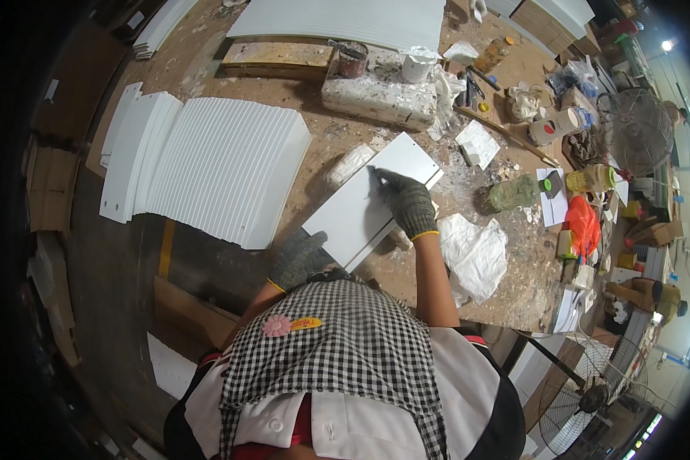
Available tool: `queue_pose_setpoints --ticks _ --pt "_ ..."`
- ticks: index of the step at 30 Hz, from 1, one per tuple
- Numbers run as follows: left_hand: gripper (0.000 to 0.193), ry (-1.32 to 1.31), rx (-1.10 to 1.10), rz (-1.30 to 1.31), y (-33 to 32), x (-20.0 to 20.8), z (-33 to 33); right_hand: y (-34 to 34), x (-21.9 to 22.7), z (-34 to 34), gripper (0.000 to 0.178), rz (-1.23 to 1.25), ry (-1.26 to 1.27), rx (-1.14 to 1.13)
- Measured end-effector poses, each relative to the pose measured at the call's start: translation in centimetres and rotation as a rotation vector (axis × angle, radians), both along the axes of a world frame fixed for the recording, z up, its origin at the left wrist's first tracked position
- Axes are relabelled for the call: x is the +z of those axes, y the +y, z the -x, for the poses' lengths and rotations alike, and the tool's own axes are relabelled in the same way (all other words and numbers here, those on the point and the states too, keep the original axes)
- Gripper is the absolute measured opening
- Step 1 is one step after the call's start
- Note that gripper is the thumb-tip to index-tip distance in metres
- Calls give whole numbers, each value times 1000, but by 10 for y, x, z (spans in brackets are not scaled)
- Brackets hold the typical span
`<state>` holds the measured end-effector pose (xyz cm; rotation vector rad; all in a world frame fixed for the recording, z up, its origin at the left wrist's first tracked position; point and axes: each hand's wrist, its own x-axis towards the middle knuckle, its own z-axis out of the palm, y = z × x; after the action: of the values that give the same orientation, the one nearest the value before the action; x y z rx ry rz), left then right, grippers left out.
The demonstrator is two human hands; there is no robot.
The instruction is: The person repeatedly wipes white rectangular panels with a cloth, flipping each panel and moving it to a stack after cleaning. The person handles the panels one at a time and uses a cloth to wipe both sides.
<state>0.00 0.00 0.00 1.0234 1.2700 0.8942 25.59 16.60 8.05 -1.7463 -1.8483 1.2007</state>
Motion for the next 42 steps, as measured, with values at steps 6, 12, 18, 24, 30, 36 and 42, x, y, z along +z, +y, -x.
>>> queue_pose_setpoints --ticks 6,12,18,24,30,36,42 --pt "39 315 -21 -444 1 -6 5 -1 -3 3 39 -120 -8 -13" --pt "39 61 -24 -269 -5 -50 1 -10 -8 9 38 18 17 16" --pt "39 55 -16 -211 -8 -77 -1 -15 -5 11 42 99 -41 146" --pt "44 275 -100 -277 -8 -50 3 -10 -5 15 46 117 79 -48" --pt "43 -67 24 -10 -2 -38 0 -8 -10 13 44 80 97 -113" --pt "39 208 -105 -302 -3 -59 0 -8 5 16 40 227 8 43" --pt "38 14 2 -81 -2 -68 1 -21 12 26 41 121 70 19"
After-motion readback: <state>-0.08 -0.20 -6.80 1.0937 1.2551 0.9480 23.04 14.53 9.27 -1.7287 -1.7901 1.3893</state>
